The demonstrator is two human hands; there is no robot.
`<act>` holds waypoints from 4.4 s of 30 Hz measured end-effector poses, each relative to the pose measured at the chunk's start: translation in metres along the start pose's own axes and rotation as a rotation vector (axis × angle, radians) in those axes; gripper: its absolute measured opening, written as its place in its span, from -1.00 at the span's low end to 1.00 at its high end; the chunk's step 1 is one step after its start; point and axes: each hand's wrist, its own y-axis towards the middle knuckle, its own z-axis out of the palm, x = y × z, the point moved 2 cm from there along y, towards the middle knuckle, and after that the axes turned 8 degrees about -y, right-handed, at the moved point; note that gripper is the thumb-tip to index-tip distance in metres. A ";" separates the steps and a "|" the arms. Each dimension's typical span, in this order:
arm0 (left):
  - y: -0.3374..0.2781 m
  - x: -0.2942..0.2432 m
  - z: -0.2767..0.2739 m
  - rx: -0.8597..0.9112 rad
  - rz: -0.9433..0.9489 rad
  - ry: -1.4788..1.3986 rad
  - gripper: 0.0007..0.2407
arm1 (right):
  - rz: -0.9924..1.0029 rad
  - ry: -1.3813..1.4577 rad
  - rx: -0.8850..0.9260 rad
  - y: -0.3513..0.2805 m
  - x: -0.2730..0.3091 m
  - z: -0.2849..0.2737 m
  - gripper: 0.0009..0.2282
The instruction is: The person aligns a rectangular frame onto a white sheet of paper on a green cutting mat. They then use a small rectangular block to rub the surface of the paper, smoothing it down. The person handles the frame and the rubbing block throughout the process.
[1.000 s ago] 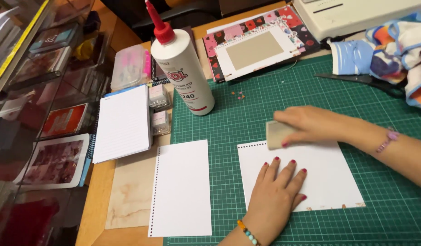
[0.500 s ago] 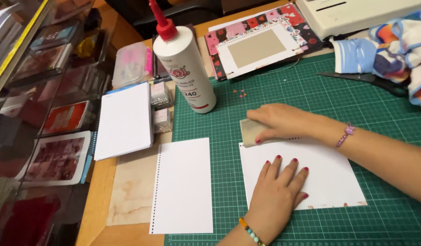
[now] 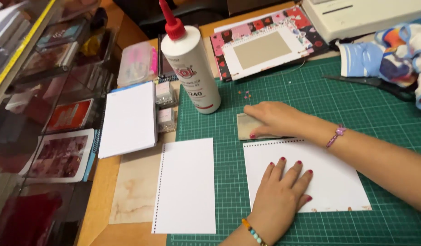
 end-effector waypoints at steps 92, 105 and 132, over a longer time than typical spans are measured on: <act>-0.020 -0.037 -0.022 -0.093 -0.084 -0.144 -0.61 | -0.241 -0.010 0.011 -0.068 0.086 -0.008 -0.80; -0.022 -0.037 -0.018 -0.075 -0.100 -0.096 -0.61 | -0.208 0.007 0.062 -0.067 0.084 -0.012 -0.90; -0.014 -0.050 0.008 -0.086 -0.208 0.173 -0.57 | -0.153 -0.180 0.036 -0.090 0.053 0.000 -0.87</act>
